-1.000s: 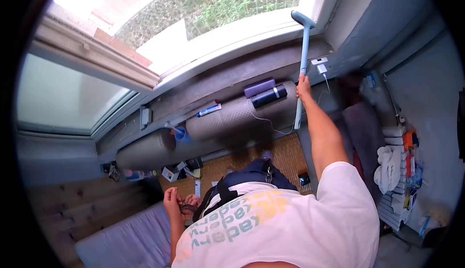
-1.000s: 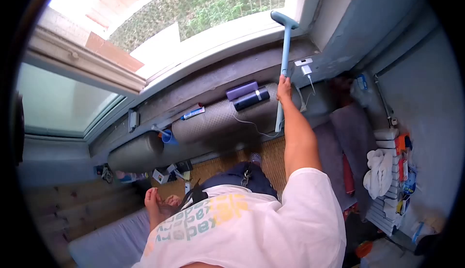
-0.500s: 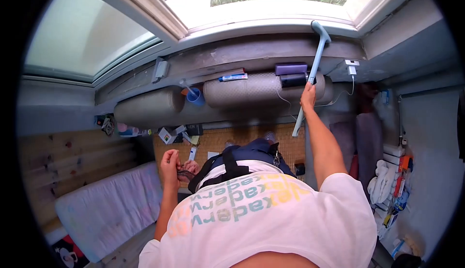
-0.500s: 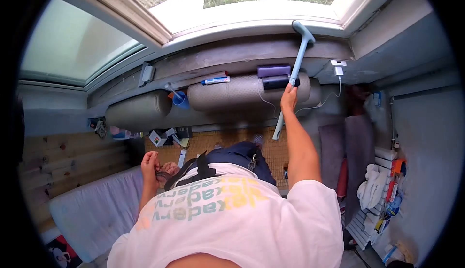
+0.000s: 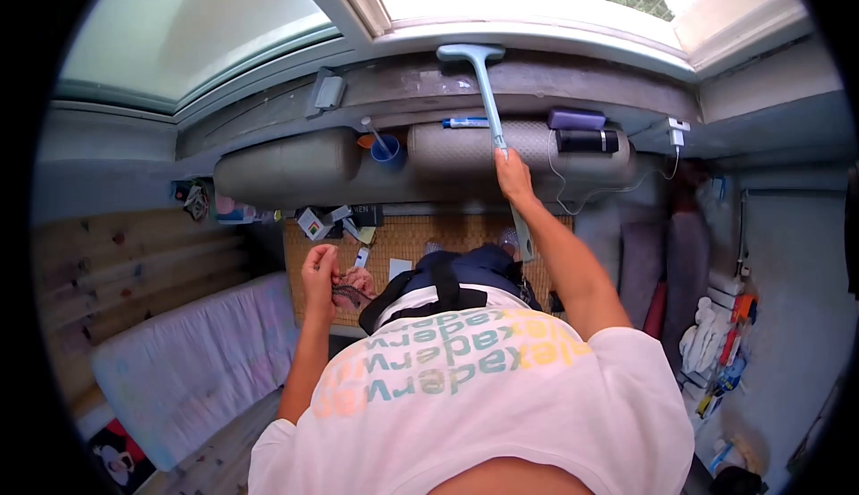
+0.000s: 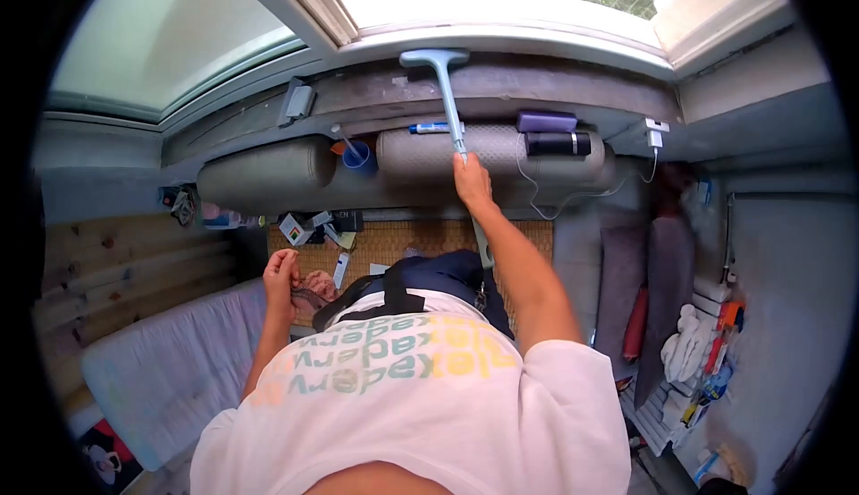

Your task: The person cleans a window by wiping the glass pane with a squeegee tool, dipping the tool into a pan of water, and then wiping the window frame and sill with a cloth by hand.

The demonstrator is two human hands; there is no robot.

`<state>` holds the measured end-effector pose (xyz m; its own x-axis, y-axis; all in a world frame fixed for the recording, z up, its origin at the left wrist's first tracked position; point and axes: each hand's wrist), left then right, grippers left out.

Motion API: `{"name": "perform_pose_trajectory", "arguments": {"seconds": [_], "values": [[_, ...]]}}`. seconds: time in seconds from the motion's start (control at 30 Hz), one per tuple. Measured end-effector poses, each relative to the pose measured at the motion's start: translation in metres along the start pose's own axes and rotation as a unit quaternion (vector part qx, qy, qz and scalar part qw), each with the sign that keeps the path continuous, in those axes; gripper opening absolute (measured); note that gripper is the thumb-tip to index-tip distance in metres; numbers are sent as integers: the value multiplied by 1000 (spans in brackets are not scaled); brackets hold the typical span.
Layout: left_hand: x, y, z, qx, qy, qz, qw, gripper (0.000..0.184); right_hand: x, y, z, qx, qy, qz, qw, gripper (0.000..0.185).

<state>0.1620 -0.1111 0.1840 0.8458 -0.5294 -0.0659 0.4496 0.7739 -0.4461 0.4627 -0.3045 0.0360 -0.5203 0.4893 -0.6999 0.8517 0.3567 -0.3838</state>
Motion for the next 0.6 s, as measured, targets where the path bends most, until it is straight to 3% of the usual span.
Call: {"name": "perform_pose_trajectory", "arguments": {"seconds": [0.1,0.23,0.47,0.57,0.6], "values": [[-13,10,4,14,-27,-1,1000,10,-18,-22,-6,-14,-21,13,1000,43],[-30,15,-5,14,-71,10,997,9,-73,-53,-8,-135,-130,95,978,31],[-9,22,0,43,-143,-16,989,10,-170,-45,-141,-299,34,305,903,26],[-3,30,6,50,-147,-25,988,10,-204,-26,-213,-333,143,301,882,29],[0,32,6,54,-148,-23,987,10,-212,-23,-233,-329,164,253,895,32]]}}
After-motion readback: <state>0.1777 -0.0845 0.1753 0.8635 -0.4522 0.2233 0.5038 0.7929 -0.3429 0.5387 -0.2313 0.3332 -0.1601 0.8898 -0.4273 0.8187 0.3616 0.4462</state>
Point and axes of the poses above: each hand's wrist, its own y-axis towards the middle knuckle, its own x-axis out of the palm, z = x × y, and after that the axes turned 7 degrees about -y, right-handed
